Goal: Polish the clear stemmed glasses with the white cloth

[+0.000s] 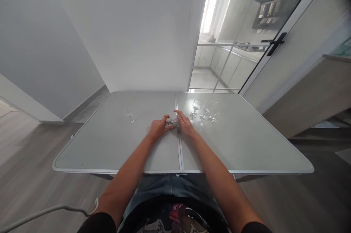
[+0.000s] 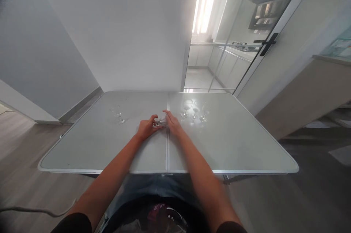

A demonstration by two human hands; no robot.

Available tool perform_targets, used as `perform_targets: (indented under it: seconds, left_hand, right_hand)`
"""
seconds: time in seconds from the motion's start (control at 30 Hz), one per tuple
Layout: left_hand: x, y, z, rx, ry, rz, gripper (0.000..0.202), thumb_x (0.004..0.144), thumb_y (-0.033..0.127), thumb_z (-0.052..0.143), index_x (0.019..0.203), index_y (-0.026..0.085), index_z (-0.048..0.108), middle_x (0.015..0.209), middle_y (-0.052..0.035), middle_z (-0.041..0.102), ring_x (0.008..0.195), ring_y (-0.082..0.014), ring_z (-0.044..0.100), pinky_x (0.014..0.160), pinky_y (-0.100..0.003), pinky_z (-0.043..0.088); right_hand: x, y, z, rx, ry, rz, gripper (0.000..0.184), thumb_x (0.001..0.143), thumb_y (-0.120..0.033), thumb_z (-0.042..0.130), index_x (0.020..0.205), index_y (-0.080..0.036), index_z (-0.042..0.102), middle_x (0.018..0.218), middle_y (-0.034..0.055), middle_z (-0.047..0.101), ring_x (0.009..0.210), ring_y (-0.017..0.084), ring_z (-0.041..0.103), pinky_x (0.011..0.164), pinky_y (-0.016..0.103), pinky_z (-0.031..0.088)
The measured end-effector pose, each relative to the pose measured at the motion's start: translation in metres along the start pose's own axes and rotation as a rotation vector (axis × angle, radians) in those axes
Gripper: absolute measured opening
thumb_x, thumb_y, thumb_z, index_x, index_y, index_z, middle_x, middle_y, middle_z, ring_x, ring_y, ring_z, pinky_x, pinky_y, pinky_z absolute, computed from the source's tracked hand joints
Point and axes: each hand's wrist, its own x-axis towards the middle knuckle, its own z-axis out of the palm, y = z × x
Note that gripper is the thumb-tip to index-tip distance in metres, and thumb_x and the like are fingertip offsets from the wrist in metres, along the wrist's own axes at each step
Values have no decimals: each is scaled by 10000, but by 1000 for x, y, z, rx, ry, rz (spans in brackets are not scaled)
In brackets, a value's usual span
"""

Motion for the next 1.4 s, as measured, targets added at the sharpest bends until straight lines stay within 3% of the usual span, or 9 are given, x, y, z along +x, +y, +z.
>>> perform_targets:
  seconds: [0.17,0.3,0.4,0.53,0.67,0.77,0.9,1.23,1.4]
  left_hand:
    - [2,-3,-5,-94,-7,14,573,758,583,791,1204,257,637,805,4,755,680,-152,699,604,-217,378]
    - [3,-7,-3,-143,41,50,546,792,569,770,1221,245,672,798,-13,755,652,-141,679,619,-222,394]
    - [2,-9,1,-121,87,79,558,799,547,773,1246,226,681,800,-40,761,664,-157,688,610,-231,383]
    - [0,-10,0,-80,65,112,527,786,499,802,1224,222,707,822,-64,773,718,-187,710,589,-241,352]
    - [2,-12,-6,-80,30,68,553,757,516,820,1222,239,708,820,-47,772,715,-181,703,601,-238,358]
    - [4,-14,-7,-119,15,37,585,740,554,819,1231,260,697,816,-21,764,676,-157,679,615,-230,376]
    - [5,-16,-5,-186,43,25,582,748,578,800,1224,258,696,786,-6,739,639,-135,647,630,-227,403]
    - [6,-18,-2,-345,162,-53,606,725,625,790,1182,234,709,711,7,677,548,-99,551,610,-221,435]
    - [4,-11,-6,-630,140,-47,616,696,586,829,1161,193,738,663,35,587,522,-76,469,568,-212,429]
  right_hand:
    - [4,-1,0,201,37,56,361,928,-494,513,1117,-251,702,817,13,594,717,157,504,673,279,416]
    - [1,-4,-3,388,112,85,368,927,-472,520,1201,-272,661,768,-8,534,670,150,472,616,263,400]
    - [-1,-5,-2,273,130,20,376,932,-465,541,1247,-289,648,817,-1,574,729,162,504,699,283,435]
    - [-1,-1,0,80,10,-5,364,947,-451,548,1257,-294,660,803,-7,604,743,164,523,797,315,437]
    - [2,2,2,175,-11,19,322,941,-455,558,1166,-279,705,970,19,666,863,174,561,811,300,447]
    - [2,0,2,347,6,90,332,912,-454,591,1155,-263,709,927,17,649,792,161,541,704,268,444]
    - [0,-5,1,541,89,129,366,877,-439,632,1189,-256,688,799,-9,575,699,142,503,615,247,416]
    - [2,-9,-1,811,428,49,405,834,-398,680,1209,-265,608,977,10,648,862,167,618,769,307,518]
    - [4,-3,-4,753,486,30,431,760,-254,687,1181,-289,598,908,-24,625,826,142,598,781,286,504]
